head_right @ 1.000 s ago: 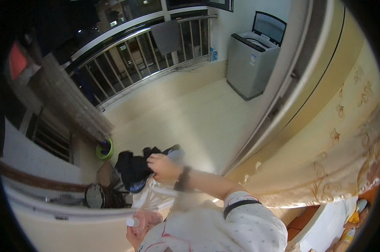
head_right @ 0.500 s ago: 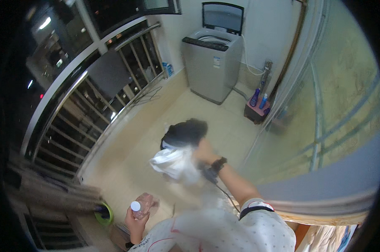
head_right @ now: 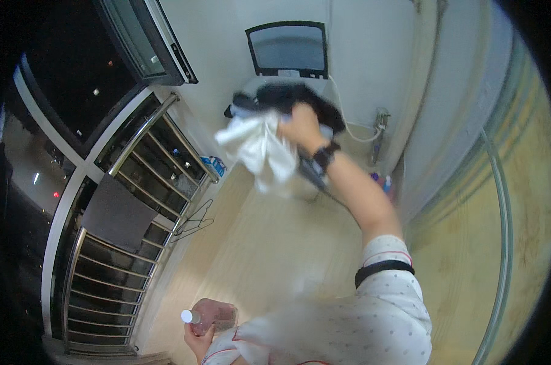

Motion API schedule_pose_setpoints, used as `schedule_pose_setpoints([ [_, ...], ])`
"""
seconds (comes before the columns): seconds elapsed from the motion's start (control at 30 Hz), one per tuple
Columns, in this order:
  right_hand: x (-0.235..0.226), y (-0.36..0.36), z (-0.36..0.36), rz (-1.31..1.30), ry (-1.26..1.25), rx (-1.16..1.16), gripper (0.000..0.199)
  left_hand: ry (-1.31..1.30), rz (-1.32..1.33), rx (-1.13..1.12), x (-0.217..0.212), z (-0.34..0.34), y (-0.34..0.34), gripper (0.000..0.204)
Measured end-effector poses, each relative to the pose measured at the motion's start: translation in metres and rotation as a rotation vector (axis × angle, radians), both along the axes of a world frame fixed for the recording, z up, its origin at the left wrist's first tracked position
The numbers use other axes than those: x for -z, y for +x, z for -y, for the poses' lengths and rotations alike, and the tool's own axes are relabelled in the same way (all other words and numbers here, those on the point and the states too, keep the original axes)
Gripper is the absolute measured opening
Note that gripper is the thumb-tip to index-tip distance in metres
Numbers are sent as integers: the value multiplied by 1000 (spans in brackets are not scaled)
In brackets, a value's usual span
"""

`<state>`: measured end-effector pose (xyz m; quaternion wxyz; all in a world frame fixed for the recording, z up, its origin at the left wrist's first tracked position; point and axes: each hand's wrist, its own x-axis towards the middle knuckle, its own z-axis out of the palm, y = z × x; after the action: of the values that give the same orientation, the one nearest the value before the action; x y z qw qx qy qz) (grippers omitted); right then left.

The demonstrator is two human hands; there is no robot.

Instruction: The person unpacks a box and assembles several orange scrubber heads onto a white handle. They then place the scrubbers in the kitchen and proceed to the laundry area, where they load clothes into a washing machine, add detergent, and start the cycle.

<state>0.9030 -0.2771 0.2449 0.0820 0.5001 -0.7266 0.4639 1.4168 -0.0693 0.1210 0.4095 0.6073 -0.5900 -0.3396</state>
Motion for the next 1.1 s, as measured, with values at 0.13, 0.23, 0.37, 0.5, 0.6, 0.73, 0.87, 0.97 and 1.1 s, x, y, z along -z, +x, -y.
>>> schedule_pose_setpoints([
  [0.13,-77,-94,114,-201,-350,53,49,6,-107,-21,10,66,-54,53],
  [0.23,-48,-174,182,-140,91,124,67,34,-65,57,19,139,-107,56],
  [0.37,71,-186,215,54,530,-69,69,95,19,152,35,228,-170,55],
  [0.5,255,-234,164,350,614,-283,33,95,23,352,51,325,-247,52],
  [0.6,373,-248,88,558,687,-210,32,-24,87,521,46,397,-312,51],
  [0.73,394,-253,-3,1008,672,55,37,-105,60,620,2,463,-415,51],
  [0.87,461,-303,-49,1176,742,328,36,-236,-18,535,-3,512,-503,51],
  [0.97,527,-333,-76,921,785,545,46,-298,18,460,-5,518,-575,51],
  [1.1,564,-378,-69,730,737,647,63,-251,74,442,17,529,-621,53],
])
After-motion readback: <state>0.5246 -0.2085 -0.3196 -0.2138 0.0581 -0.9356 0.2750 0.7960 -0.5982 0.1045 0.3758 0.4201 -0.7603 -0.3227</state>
